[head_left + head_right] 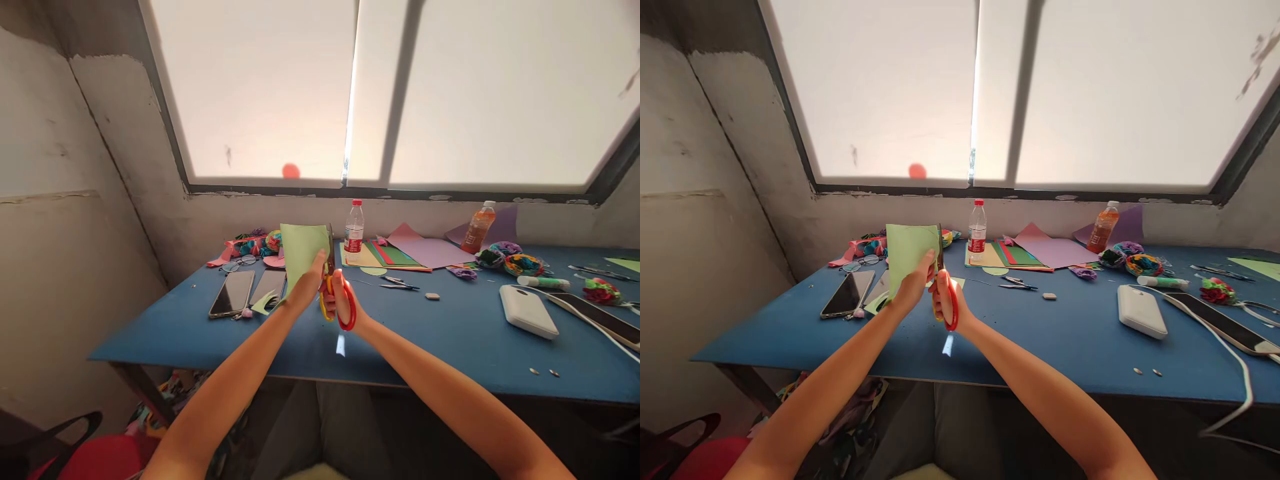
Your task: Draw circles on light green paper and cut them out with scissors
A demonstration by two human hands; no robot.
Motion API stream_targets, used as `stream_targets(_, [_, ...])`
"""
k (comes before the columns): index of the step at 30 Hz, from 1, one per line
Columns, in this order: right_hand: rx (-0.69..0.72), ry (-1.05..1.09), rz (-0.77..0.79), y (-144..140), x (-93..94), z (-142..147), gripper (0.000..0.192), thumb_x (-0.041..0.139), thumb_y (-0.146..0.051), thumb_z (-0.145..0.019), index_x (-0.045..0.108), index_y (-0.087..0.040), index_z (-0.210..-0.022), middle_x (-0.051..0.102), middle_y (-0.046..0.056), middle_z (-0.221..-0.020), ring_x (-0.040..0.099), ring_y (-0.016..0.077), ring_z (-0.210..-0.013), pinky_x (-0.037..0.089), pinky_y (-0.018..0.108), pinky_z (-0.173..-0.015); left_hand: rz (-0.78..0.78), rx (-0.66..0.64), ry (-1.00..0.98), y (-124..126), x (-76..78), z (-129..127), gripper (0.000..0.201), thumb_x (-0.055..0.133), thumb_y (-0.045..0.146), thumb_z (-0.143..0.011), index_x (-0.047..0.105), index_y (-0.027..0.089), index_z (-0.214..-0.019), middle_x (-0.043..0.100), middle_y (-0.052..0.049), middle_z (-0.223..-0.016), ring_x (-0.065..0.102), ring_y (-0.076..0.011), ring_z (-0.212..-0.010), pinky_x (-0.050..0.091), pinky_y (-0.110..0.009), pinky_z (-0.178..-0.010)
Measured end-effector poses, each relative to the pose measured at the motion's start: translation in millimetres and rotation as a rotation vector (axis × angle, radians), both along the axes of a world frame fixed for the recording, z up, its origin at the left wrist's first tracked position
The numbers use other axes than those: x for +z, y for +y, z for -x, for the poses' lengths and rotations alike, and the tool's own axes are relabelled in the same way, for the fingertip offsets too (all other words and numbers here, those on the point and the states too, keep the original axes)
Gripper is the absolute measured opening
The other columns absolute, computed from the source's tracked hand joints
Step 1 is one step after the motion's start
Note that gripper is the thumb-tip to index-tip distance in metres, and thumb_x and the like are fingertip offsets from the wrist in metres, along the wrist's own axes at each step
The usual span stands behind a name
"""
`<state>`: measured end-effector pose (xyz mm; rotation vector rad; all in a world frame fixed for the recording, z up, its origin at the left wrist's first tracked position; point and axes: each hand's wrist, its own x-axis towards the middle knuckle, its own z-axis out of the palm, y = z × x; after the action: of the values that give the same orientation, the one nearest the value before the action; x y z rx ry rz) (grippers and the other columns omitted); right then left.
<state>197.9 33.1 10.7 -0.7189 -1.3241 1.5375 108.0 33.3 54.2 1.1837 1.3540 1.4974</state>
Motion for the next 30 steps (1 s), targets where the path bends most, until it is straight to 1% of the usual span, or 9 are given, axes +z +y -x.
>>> stream_targets(3, [0.020, -0.033, 0.043, -2, -4.3, 2, 0.065, 0.047, -0.083, -0.060, 0.043, -0.018, -0.066, 0.022, -0.011, -0.045, 0.018, 0.0026, -0.035, 0.018, 0.015, -0.031, 0.029, 0.069, 0.087, 2, -1.6, 5, 0.048, 0.048, 0.060, -0.078, 0.038, 0.022, -0.050, 0.044, 0.001, -0.046, 0.046, -0.0134, -0.047, 0.038, -0.027, -0.053])
stream_targets(6, [0.063, -0.006, -0.001, -1, -6.9, 3, 0.065, 0.046, -0.082, -0.062, 0.044, -0.018, -0.067, 0.025, -0.010, -0.045, 0.022, 0.0031, -0.035, 0.022, 0.016, -0.032, -0.057, 0.068, 0.106, 5, -1.0, 7, 0.044, 0.049, 0.050, -0.080, 0.035, 0.022, -0.049, 0.042, 0.002, -0.046, 0.043, -0.0122, -0.046, 0.038, -0.027, -0.055])
stream_targets(11, [0.115, -0.024, -0.095, 5, -3.5, -3, 0.067, 0.036, -0.085, -0.065, 0.047, -0.018, -0.068, 0.042, -0.003, -0.054, 0.034, 0.0070, -0.040, 0.028, 0.021, -0.034, -0.322, 0.104, 0.049, 11, -1.2, 10, 0.038, 0.052, 0.035, -0.075, 0.031, 0.021, -0.046, 0.034, 0.003, -0.045, 0.035, -0.0096, -0.043, 0.036, -0.025, -0.051])
stream_targets(15, [0.126, -0.056, -0.239, 8, -0.7, -5, 0.069, 0.038, -0.084, -0.065, 0.054, -0.018, -0.076, 0.056, 0.007, -0.073, 0.051, 0.0156, -0.061, 0.035, 0.024, -0.044, -0.340, 0.068, 0.027, 18, -5.0, 14, 0.036, 0.049, 0.030, -0.072, 0.029, 0.021, -0.043, 0.030, 0.004, -0.042, 0.030, -0.0090, -0.040, 0.032, -0.025, -0.044])
stream_targets(17, [0.138, -0.056, -0.232, 9, -0.3, -5, 0.072, 0.035, -0.085, -0.065, 0.055, -0.017, -0.077, 0.059, 0.010, -0.077, 0.054, 0.0186, -0.067, 0.037, 0.026, -0.046, -0.352, 0.058, 0.014, 23, -7.8, 16, 0.035, 0.049, 0.029, -0.070, 0.027, 0.021, -0.044, 0.029, 0.004, -0.043, 0.029, -0.0085, -0.040, 0.031, -0.024, -0.043])
stream_targets(20, [0.117, -0.065, -0.158, 16, -0.8, -5, 0.075, 0.032, -0.087, -0.063, 0.055, -0.017, -0.074, 0.059, 0.009, -0.071, 0.055, 0.0170, -0.061, 0.040, 0.026, -0.046, -0.394, 0.089, -0.011, 31, -11.6, 17, 0.034, 0.052, 0.028, -0.068, 0.027, 0.020, -0.047, 0.029, 0.005, -0.046, 0.031, -0.0081, -0.043, 0.034, -0.024, -0.048])
stream_targets(25, [0.144, -0.175, -0.075, 37, -2.3, -15, 0.068, 0.038, -0.080, -0.071, 0.057, -0.015, -0.071, 0.058, 0.005, -0.062, 0.054, 0.0136, -0.052, 0.043, 0.024, -0.046, -0.214, 0.065, -0.251, 43, -13.0, 22, 0.021, 0.056, 0.030, -0.066, 0.043, 0.020, -0.053, 0.044, 0.003, -0.052, 0.042, -0.0098, -0.050, 0.038, -0.024, -0.054])
stream_targets(28, [0.302, -0.233, -0.029, 47, 1.4, -33, 0.073, 0.032, -0.080, -0.074, 0.061, -0.013, -0.074, 0.060, 0.007, -0.064, 0.055, 0.0141, -0.052, 0.044, 0.024, -0.047, -0.133, -0.046, -0.277, 52, -14.5, 31, 0.019, 0.055, 0.031, -0.070, 0.052, 0.018, -0.057, 0.048, 0.001, -0.054, 0.044, -0.0093, -0.051, 0.035, -0.023, -0.051])
stream_targets(30, [0.405, -0.247, -0.002, 53, 7.1, -52, 0.073, 0.031, -0.078, -0.075, 0.062, -0.012, -0.074, 0.060, 0.006, -0.064, 0.054, 0.0138, -0.052, 0.045, 0.025, -0.049, -0.073, -0.158, -0.227, 61, -16.2, 41, 0.019, 0.056, 0.033, -0.070, 0.056, 0.017, -0.061, 0.052, 0.000, -0.056, 0.047, -0.0095, -0.054, 0.035, -0.022, -0.050])
